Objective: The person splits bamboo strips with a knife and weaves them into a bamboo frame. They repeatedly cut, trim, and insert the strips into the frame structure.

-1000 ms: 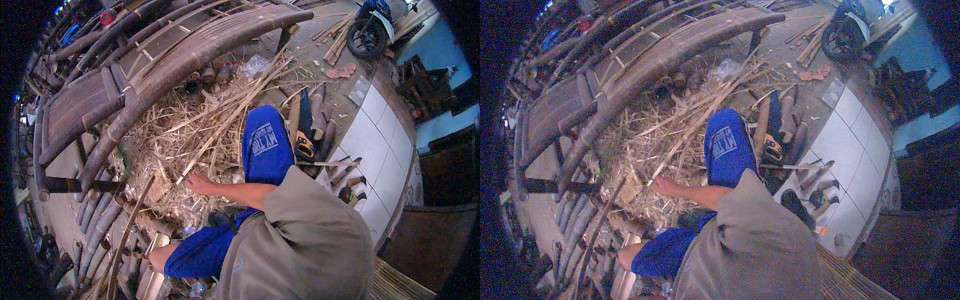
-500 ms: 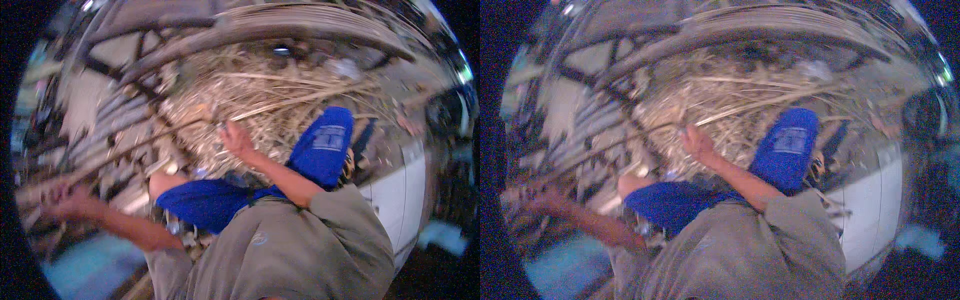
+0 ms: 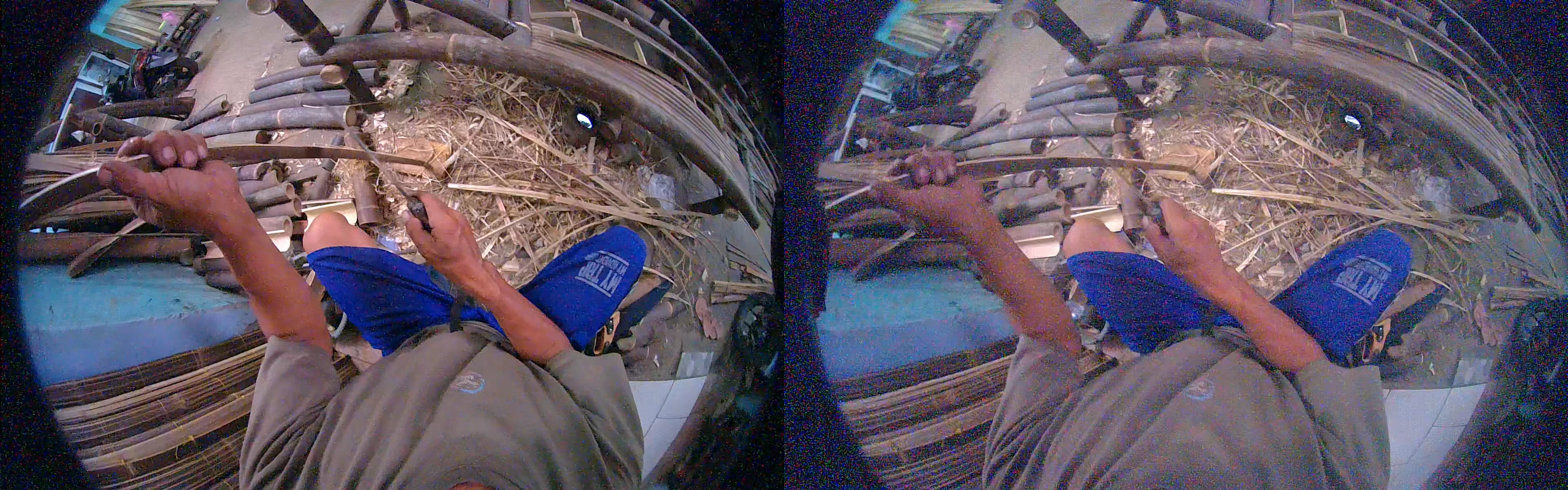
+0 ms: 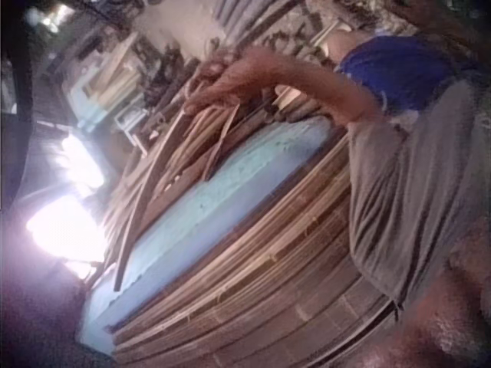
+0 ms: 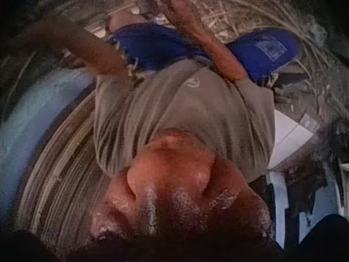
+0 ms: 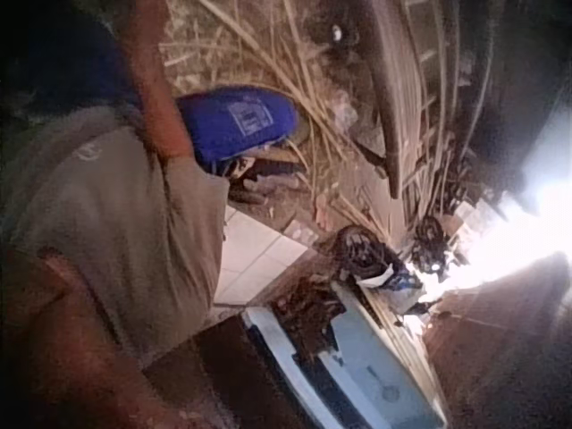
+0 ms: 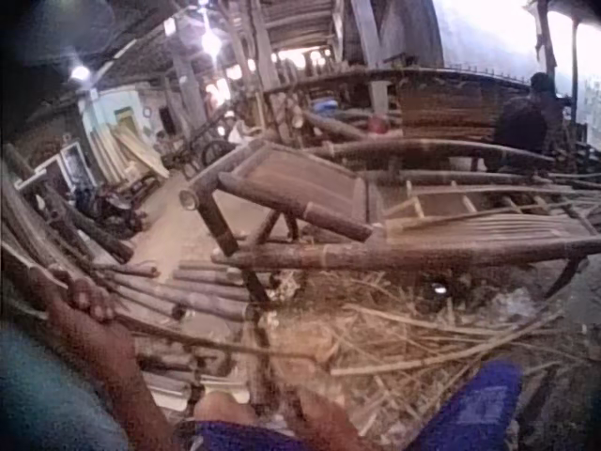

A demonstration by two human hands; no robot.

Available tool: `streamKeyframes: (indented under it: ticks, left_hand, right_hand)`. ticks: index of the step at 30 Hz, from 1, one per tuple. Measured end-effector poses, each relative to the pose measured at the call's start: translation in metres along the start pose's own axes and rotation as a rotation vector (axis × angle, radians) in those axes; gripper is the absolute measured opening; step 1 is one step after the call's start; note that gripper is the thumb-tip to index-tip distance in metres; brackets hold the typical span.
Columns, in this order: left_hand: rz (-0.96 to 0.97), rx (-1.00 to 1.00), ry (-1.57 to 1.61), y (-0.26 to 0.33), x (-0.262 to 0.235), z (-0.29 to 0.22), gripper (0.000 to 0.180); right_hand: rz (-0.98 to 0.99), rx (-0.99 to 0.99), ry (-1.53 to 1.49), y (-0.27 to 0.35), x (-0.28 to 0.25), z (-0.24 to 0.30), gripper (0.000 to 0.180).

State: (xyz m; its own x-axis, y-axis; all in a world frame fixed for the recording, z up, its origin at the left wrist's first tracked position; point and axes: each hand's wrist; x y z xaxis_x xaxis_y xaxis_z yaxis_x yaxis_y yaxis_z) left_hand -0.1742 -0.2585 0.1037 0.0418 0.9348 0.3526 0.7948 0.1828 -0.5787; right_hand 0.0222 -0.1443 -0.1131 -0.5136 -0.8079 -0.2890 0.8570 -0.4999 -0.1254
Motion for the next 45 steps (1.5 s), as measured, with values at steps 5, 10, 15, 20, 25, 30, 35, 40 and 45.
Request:
streamKeyframes:
  ticks: [5, 10, 15, 20, 25, 30, 35, 40, 45]
  left_hand:
    - [0.01, 0.01, -0.015, 0.024, 0.019, 0.003, 0.053]
    - [-0.122, -0.009, -0.113, 0.051, 0.028, -0.008, 0.053]
    - [-0.066, 0.01, -0.057, 0.048, 0.03, -0.008, 0.053]
    - [-0.045, 0.054, -0.079, 0.036, 0.022, 0.0, 0.055]
    - [0.011, 0.04, -0.062, 0.033, 0.017, 0.002, 0.055]
    - [0.044, 0.007, -0.007, 0.029, 0.011, 0.003, 0.06]
    - [0.03, -0.006, -0.019, 0.03, 0.009, 0.004, 0.06]
    - [0.037, 0.01, -0.015, 0.035, 0.012, 0.0, 0.055]
    - [0.108, 0.065, -0.004, 0.039, 0.016, 0.006, 0.05]
  right_hand:
    - [-0.009, -0.186, -0.074, -0.021, 0.0, 0.042, 0.031]
    - [-0.075, -0.396, -0.192, -0.031, 0.002, 0.098, 0.027]
    - [0.07, -0.057, -0.09, -0.05, 0.021, 0.044, 0.026]
    - [0.313, 0.413, -0.8, -0.038, 0.006, 0.035, 0.03]
    - [0.22, 0.232, -0.575, -0.028, -0.008, 0.043, 0.035]
    - [0.065, 0.182, -0.371, -0.014, -0.01, 0.022, 0.045]
    - [0.004, 0.205, -0.153, 0.002, -0.012, 0.0, 0.041]
    - [0.06, -0.038, -0.155, 0.005, -0.011, 0.042, 0.045]
    - [0.019, -0.241, -0.063, -0.007, -0.009, 0.052, 0.048]
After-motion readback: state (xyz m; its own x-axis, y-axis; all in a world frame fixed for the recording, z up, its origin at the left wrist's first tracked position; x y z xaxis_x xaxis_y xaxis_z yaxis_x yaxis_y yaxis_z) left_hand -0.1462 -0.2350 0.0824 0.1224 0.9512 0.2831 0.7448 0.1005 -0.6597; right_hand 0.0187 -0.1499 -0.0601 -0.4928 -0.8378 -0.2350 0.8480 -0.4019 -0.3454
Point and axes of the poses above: each hand's wrist, its own y-axis away from the middle knuckle, its own x-axis out of the palm, z = x × y, and after that the axes turned 8 degrees about -y, right-handed
